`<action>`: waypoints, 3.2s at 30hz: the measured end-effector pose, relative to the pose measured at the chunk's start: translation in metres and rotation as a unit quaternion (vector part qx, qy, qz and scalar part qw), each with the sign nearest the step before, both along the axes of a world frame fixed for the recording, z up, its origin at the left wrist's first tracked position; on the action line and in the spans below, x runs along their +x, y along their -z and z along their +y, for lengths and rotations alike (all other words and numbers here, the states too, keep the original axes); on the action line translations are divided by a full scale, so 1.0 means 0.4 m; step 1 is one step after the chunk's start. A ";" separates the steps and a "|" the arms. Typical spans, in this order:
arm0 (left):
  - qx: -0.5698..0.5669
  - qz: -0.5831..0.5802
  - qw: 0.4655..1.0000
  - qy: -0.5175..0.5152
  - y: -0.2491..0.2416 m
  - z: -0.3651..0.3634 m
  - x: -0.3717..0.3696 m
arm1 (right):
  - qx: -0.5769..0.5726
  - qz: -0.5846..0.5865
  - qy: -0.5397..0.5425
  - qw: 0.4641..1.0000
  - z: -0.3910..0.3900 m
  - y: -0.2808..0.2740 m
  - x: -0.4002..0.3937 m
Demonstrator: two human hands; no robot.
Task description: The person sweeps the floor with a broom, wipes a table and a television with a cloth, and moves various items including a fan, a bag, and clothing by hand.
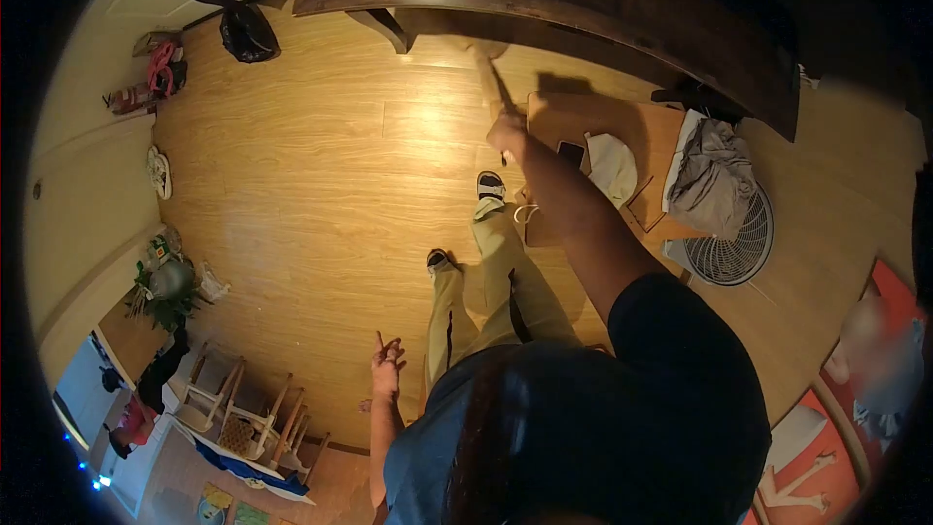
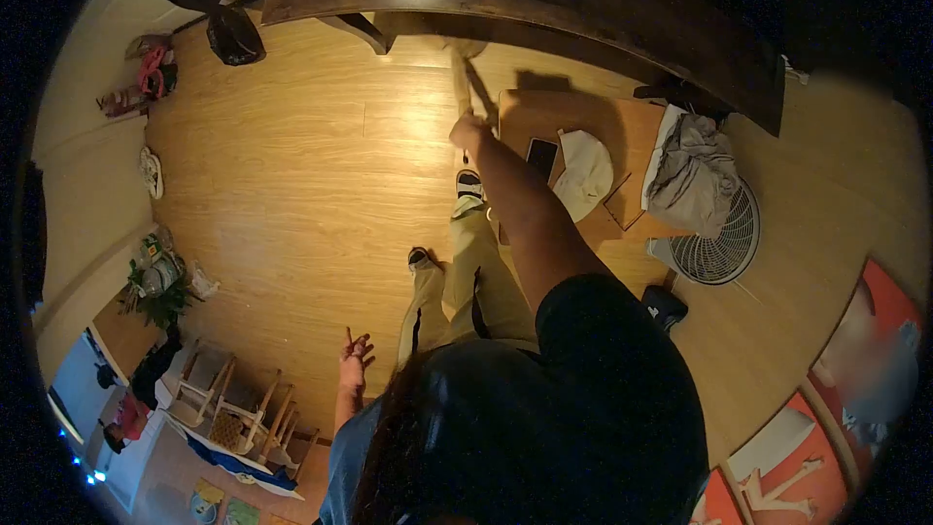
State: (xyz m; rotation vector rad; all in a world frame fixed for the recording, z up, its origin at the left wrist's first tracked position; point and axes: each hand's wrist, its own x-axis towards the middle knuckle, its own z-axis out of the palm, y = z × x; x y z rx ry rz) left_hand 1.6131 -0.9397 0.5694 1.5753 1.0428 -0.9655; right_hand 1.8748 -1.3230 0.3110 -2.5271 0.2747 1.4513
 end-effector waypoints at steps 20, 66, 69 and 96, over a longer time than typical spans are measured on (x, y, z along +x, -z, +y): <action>-0.030 -0.036 0.989 0.138 0.360 0.660 -0.433 | 0.378 0.141 0.249 0.881 0.493 -0.546 -0.770; -0.024 -0.042 0.930 0.366 0.160 -0.291 -0.197 | 0.314 0.038 0.829 0.461 -0.312 -0.496 -1.828; -0.020 -0.087 0.931 0.354 0.125 -0.316 -0.196 | 0.295 0.017 0.832 0.469 -0.308 -0.486 -1.843; -0.040 -0.052 0.964 0.259 0.276 -0.693 -0.383 | 0.315 -0.070 0.616 0.719 -0.689 -0.485 -2.058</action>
